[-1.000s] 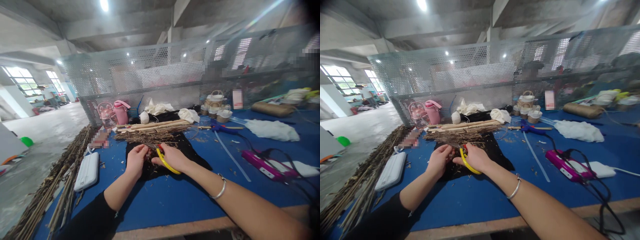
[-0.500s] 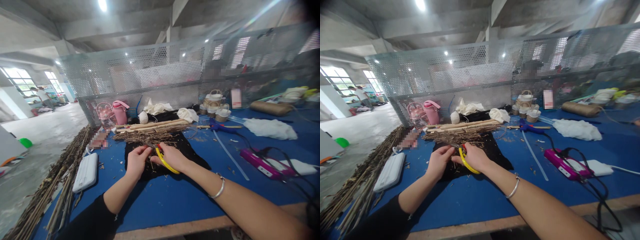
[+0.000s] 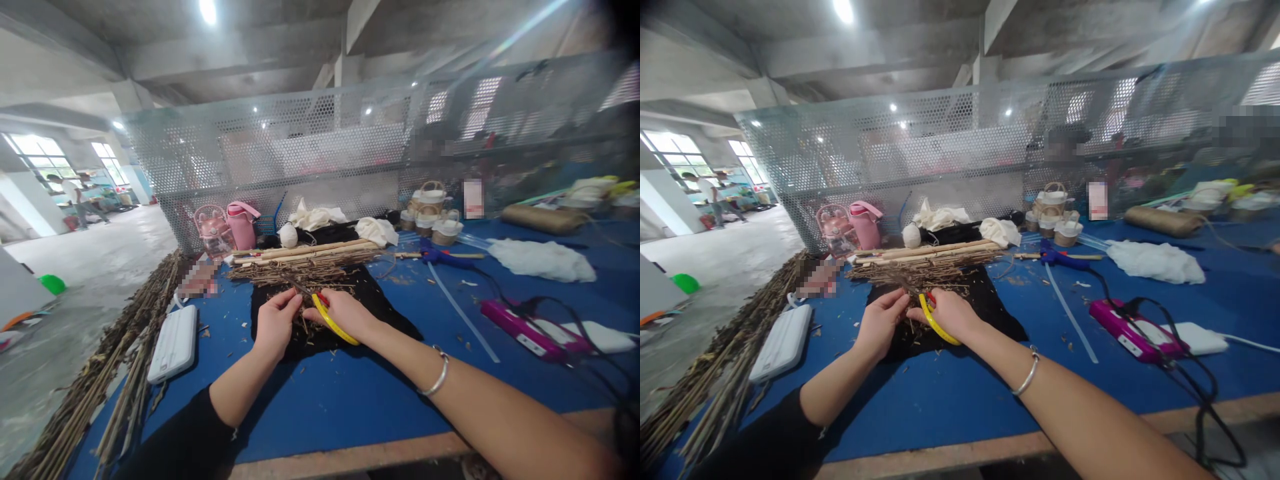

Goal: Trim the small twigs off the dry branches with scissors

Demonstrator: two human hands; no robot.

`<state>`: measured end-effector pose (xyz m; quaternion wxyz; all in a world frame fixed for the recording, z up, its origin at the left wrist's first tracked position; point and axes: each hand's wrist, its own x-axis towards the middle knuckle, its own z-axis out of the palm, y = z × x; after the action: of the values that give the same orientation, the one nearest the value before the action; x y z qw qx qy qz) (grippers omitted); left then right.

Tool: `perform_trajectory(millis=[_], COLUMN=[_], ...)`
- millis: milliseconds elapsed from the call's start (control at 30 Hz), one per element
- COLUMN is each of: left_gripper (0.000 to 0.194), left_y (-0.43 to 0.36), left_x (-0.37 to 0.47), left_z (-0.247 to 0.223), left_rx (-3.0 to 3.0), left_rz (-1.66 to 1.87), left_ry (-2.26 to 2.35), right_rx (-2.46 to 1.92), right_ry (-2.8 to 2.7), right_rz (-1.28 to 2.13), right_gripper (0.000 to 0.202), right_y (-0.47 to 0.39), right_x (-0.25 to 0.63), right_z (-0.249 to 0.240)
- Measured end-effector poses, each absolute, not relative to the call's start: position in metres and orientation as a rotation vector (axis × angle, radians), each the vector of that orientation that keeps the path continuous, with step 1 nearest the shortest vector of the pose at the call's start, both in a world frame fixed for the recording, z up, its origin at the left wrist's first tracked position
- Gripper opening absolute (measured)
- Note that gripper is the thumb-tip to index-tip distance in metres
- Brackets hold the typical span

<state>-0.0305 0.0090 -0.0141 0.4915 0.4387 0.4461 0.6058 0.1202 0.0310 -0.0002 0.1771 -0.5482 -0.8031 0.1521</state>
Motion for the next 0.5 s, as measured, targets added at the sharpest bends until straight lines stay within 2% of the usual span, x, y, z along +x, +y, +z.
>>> perform_trajectory(millis=[167, 500], left_gripper=[0.033, 0.031], left_y=[0.0082, 0.0068], left_x=[-0.0319, -0.0321], left_z=[-0.0126, -0.0107], left_rx=[1.125, 1.155], left_rz=[1.466, 1.452], left_ry=[1.197, 1.215], right_rx=[-1.556, -1.582], right_ry=[-2.341, -2.308], right_rz=[0.280, 0.344], right_gripper=[0.060, 0.057], right_y=[0.0289, 0.0234], right_x=[0.1217, 0.1165], right_z=[0.0018, 0.0040])
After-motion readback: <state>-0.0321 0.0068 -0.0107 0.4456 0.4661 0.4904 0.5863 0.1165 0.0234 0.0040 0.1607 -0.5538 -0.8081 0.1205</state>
